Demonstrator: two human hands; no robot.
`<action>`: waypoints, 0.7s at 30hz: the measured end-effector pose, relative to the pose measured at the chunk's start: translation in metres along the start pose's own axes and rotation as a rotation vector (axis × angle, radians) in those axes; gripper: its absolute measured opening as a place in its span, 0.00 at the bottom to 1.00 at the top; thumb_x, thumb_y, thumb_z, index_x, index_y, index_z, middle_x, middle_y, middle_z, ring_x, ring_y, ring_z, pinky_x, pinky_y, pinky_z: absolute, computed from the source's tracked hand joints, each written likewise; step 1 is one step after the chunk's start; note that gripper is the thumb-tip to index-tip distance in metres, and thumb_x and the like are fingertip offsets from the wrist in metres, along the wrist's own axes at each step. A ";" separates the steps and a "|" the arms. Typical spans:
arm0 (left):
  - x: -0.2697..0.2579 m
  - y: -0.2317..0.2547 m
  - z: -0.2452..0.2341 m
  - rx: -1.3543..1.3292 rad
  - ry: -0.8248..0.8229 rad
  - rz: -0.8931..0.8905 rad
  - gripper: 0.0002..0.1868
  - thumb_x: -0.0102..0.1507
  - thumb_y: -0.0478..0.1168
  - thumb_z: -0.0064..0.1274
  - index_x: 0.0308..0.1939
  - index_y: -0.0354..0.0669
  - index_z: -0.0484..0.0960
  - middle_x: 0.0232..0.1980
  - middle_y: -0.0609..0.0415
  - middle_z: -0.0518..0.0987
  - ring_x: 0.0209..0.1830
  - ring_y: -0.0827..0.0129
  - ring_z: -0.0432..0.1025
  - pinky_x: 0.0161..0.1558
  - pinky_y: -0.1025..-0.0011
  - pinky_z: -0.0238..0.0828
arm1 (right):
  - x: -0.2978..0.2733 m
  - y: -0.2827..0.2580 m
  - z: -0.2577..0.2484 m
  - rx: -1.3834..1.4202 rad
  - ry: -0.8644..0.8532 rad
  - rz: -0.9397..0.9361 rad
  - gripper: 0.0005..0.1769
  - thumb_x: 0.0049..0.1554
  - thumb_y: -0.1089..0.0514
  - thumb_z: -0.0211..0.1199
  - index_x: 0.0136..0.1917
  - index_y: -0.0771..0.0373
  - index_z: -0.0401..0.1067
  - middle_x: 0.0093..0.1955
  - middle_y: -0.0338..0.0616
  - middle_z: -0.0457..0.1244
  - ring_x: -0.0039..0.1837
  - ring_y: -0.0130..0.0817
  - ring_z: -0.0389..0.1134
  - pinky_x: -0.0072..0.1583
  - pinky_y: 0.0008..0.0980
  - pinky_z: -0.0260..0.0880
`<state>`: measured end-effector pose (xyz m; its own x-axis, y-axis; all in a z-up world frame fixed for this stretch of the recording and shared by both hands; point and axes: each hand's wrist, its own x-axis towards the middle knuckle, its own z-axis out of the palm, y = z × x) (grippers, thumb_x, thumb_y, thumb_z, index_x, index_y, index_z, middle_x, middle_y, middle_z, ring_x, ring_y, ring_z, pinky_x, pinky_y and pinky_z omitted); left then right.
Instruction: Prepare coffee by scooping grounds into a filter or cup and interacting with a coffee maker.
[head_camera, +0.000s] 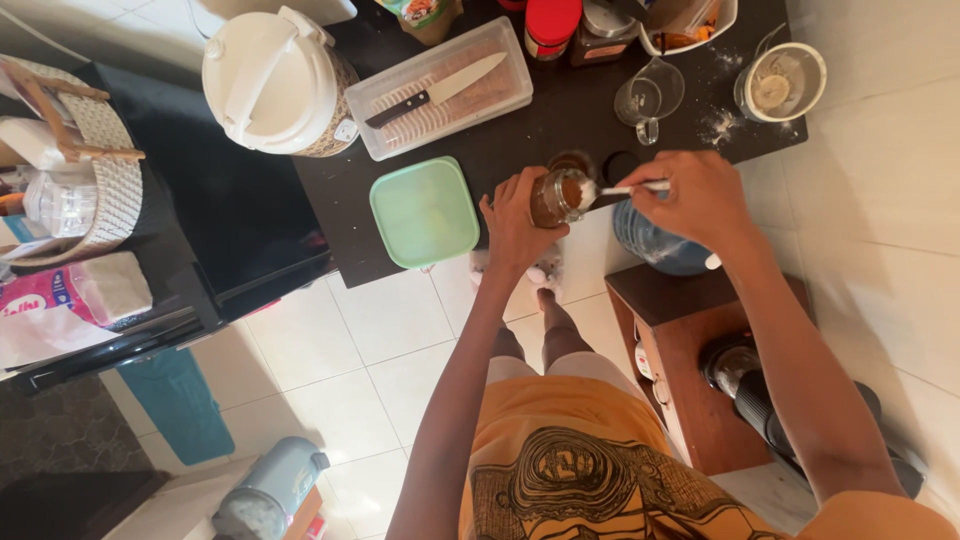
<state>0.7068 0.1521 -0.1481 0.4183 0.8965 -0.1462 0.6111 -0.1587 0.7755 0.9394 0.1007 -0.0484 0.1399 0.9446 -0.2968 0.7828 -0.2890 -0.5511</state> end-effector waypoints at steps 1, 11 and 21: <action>0.000 0.000 0.002 -0.002 -0.002 0.001 0.43 0.39 0.42 0.74 0.58 0.54 0.73 0.56 0.58 0.78 0.66 0.54 0.67 0.65 0.31 0.48 | -0.001 0.003 -0.002 -0.001 0.000 0.002 0.09 0.52 0.52 0.66 0.46 0.47 0.84 0.41 0.37 0.70 0.37 0.38 0.70 0.44 0.39 0.69; 0.008 -0.029 0.024 -0.005 0.066 -0.046 0.44 0.40 0.43 0.76 0.59 0.55 0.72 0.55 0.57 0.78 0.64 0.52 0.68 0.65 0.31 0.50 | 0.015 0.048 0.015 -0.064 0.102 0.022 0.10 0.55 0.55 0.65 0.49 0.51 0.84 0.44 0.43 0.71 0.42 0.41 0.72 0.49 0.41 0.72; -0.004 -0.049 0.020 0.000 0.113 -0.103 0.43 0.41 0.43 0.73 0.59 0.56 0.72 0.55 0.58 0.78 0.62 0.53 0.69 0.61 0.38 0.53 | 0.031 0.064 0.111 -0.268 0.315 -0.238 0.14 0.55 0.67 0.66 0.54 0.61 0.81 0.47 0.47 0.66 0.46 0.43 0.72 0.49 0.40 0.74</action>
<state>0.6889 0.1480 -0.1982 0.2751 0.9488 -0.1553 0.6466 -0.0631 0.7602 0.9263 0.0941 -0.1789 0.0821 0.9928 0.0872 0.9385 -0.0476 -0.3419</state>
